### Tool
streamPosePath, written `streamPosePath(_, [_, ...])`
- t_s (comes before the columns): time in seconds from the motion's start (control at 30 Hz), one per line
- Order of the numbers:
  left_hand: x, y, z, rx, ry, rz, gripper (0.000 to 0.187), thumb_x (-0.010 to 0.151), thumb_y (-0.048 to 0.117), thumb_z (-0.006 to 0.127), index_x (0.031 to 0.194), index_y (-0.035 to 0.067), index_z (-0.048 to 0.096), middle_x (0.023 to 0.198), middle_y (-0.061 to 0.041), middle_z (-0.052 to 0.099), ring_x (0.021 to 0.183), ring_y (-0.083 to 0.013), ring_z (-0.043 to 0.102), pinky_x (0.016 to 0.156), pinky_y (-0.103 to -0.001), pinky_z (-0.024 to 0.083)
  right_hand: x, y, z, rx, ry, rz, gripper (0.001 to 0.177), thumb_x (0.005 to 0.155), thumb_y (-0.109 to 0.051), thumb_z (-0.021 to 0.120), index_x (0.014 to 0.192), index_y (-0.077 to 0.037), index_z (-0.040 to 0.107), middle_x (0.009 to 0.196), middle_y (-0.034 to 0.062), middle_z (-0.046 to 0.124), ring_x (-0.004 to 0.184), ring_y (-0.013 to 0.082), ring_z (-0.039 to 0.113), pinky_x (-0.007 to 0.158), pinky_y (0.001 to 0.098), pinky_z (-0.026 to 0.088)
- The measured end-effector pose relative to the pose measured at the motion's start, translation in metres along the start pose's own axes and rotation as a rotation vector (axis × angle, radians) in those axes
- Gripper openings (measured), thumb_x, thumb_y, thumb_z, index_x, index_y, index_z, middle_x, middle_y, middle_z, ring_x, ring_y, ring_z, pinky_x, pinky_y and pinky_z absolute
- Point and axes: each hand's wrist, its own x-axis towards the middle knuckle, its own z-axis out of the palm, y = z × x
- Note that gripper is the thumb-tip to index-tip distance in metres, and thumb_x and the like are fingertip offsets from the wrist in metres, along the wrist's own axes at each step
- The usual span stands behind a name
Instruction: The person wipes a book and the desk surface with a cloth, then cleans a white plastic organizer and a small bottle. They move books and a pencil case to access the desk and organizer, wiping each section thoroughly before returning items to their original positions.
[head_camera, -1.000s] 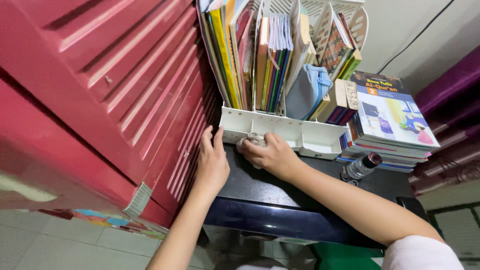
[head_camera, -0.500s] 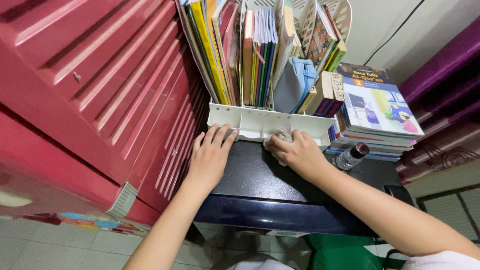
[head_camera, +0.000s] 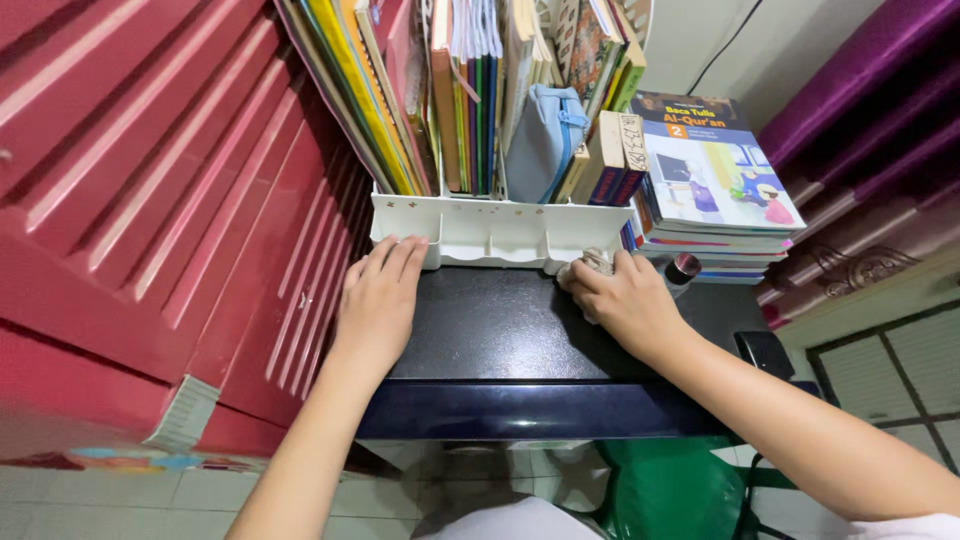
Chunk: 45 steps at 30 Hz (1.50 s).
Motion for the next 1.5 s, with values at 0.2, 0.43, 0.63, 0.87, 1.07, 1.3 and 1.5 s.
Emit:
streamPosePath(0.2, [0.006, 0.012, 0.002, 0.071, 0.03, -0.007, 0.046, 0.091, 0.009, 0.052, 0.136, 0.001, 0.06, 0.138, -0.011, 0.061, 0.133, -0.0308, 0.054, 0.105, -0.046, 0.045, -0.002, 0.006, -0.017, -0.048, -0.163, 0.081, 0.02, 0.084, -0.021, 0.067, 0.103, -0.019, 0.073, 0.104, -0.0013, 0.06, 0.089, 0.0254, 0.059, 0.076, 0.0381, 0.048])
streamPosePath(0.43, [0.014, 0.019, 0.013, 0.167, 0.035, -0.025, 0.04, 0.093, 0.009, 0.053, 0.13, -0.002, 0.063, 0.13, -0.016, 0.065, 0.126, -0.0353, 0.061, 0.105, -0.045, 0.047, 0.053, 0.0, -0.005, 0.194, 0.116, 0.075, 0.029, 0.075, -0.018, 0.068, 0.103, -0.023, 0.072, 0.112, 0.0026, 0.062, 0.092, 0.0269, 0.06, 0.078, 0.0374, 0.049])
streamPosePath(0.63, [0.017, 0.02, 0.018, 0.15, 0.045, -0.051, 0.039, 0.092, 0.009, 0.054, 0.126, -0.003, 0.065, 0.128, -0.017, 0.066, 0.125, -0.037, 0.061, 0.099, -0.043, 0.05, 0.098, -0.005, 0.032, 0.125, 0.116, -0.062, 0.027, 0.082, -0.028, 0.069, 0.106, -0.017, 0.074, 0.103, -0.0005, 0.06, 0.094, 0.0235, 0.056, 0.08, 0.0356, 0.048])
streamPosePath(0.87, [0.019, 0.015, 0.016, 0.044, 0.056, -0.069, 0.035, 0.092, 0.008, 0.055, 0.123, -0.004, 0.066, 0.123, -0.018, 0.068, 0.123, -0.0392, 0.063, 0.095, -0.043, 0.054, 0.134, 0.015, 0.017, 0.112, -0.156, -0.491, 0.012, 0.079, -0.032, 0.067, 0.072, -0.026, 0.074, 0.103, -0.0094, 0.065, 0.105, 0.0194, 0.054, 0.087, 0.0357, 0.043])
streamPosePath(1.07, [0.019, 0.012, 0.011, -0.01, 0.073, -0.076, 0.036, 0.09, 0.007, 0.055, 0.123, -0.002, 0.067, 0.122, -0.017, 0.069, 0.123, -0.0362, 0.064, 0.093, -0.042, 0.055, 0.156, 0.026, 0.03, 0.117, 0.002, -0.693, 0.013, 0.08, -0.026, 0.063, 0.087, -0.023, 0.074, 0.097, -0.0082, 0.063, 0.103, 0.018, 0.054, 0.087, 0.0346, 0.042])
streamPosePath(1.3, [0.019, 0.016, 0.015, 0.023, 0.057, -0.093, 0.036, 0.089, 0.007, 0.058, 0.122, -0.003, 0.069, 0.118, -0.017, 0.069, 0.121, -0.0364, 0.066, 0.091, -0.041, 0.056, 0.144, 0.032, 0.035, 0.029, 0.099, -0.649, 0.011, 0.082, -0.026, 0.063, 0.087, -0.017, 0.066, 0.091, -0.0008, 0.06, 0.097, 0.0176, 0.06, 0.081, 0.0324, 0.042])
streamPosePath(1.5, [0.021, 0.018, 0.022, 0.054, 0.107, -0.084, 0.032, 0.091, 0.007, 0.058, 0.119, -0.003, 0.07, 0.118, -0.017, 0.07, 0.119, -0.0366, 0.067, 0.09, -0.04, 0.056, 0.119, 0.023, 0.037, -0.071, 0.188, -0.483, 0.008, 0.083, -0.022, 0.06, 0.084, -0.014, 0.06, 0.085, 0.0002, 0.057, 0.087, 0.0177, 0.06, 0.079, 0.0314, 0.042])
